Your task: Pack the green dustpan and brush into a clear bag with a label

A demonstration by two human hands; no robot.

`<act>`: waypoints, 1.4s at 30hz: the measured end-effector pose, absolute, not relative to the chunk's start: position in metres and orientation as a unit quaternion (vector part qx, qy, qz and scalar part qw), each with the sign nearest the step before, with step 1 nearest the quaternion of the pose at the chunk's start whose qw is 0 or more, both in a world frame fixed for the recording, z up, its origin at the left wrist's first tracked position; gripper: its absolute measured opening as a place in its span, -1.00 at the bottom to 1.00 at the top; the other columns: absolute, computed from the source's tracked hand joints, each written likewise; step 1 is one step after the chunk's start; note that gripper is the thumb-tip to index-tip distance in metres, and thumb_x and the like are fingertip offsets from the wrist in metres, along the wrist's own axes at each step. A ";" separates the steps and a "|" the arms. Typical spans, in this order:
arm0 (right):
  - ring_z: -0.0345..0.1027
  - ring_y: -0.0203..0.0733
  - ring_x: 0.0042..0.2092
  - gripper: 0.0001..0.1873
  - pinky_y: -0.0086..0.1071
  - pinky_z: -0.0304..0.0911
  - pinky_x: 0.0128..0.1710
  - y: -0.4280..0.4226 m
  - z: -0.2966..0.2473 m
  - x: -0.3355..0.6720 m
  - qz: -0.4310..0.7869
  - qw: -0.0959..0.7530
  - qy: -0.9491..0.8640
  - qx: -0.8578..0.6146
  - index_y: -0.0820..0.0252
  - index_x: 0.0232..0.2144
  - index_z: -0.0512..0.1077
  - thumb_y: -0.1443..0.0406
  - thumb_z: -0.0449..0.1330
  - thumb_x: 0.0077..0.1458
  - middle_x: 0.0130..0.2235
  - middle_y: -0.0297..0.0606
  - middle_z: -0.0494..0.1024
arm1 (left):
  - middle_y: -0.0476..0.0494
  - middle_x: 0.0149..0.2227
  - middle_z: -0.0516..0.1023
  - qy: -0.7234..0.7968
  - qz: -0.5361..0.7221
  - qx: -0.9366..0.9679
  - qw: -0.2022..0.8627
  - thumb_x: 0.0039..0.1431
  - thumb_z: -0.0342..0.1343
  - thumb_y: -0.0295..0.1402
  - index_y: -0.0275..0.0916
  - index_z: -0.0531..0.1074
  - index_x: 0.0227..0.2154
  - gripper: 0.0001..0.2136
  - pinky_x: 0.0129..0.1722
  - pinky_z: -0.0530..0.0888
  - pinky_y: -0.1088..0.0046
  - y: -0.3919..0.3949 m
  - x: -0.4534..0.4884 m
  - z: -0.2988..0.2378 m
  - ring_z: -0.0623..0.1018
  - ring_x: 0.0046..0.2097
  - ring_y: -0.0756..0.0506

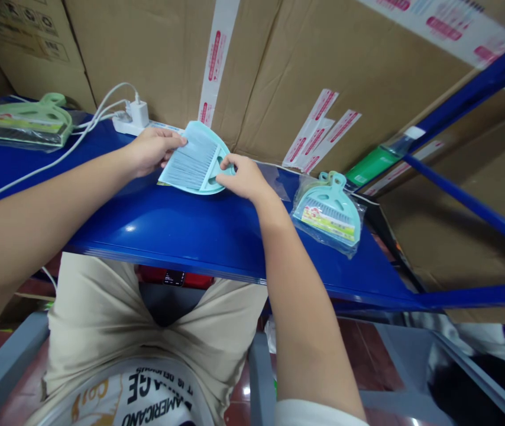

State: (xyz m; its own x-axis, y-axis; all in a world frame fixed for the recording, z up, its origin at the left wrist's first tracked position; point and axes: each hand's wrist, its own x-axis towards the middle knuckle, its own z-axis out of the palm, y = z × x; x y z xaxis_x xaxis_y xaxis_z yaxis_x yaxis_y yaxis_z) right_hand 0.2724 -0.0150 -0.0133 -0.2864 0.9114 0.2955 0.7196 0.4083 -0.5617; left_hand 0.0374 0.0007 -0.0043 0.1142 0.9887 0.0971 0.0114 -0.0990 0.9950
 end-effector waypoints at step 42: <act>0.48 0.07 0.02 -0.32 -0.12 0.50 -0.17 -0.015 -0.020 0.242 0.377 0.471 -0.658 -0.451 0.02 -0.06 0.45 -0.37 0.18 0.18 -0.11 -0.11 0.56 | -0.33 0.09 0.70 0.301 0.446 0.806 0.245 0.42 0.14 0.03 -0.23 0.49 0.19 -0.51 0.34 0.45 0.09 -0.018 0.067 -0.033 0.59 0.29 -0.37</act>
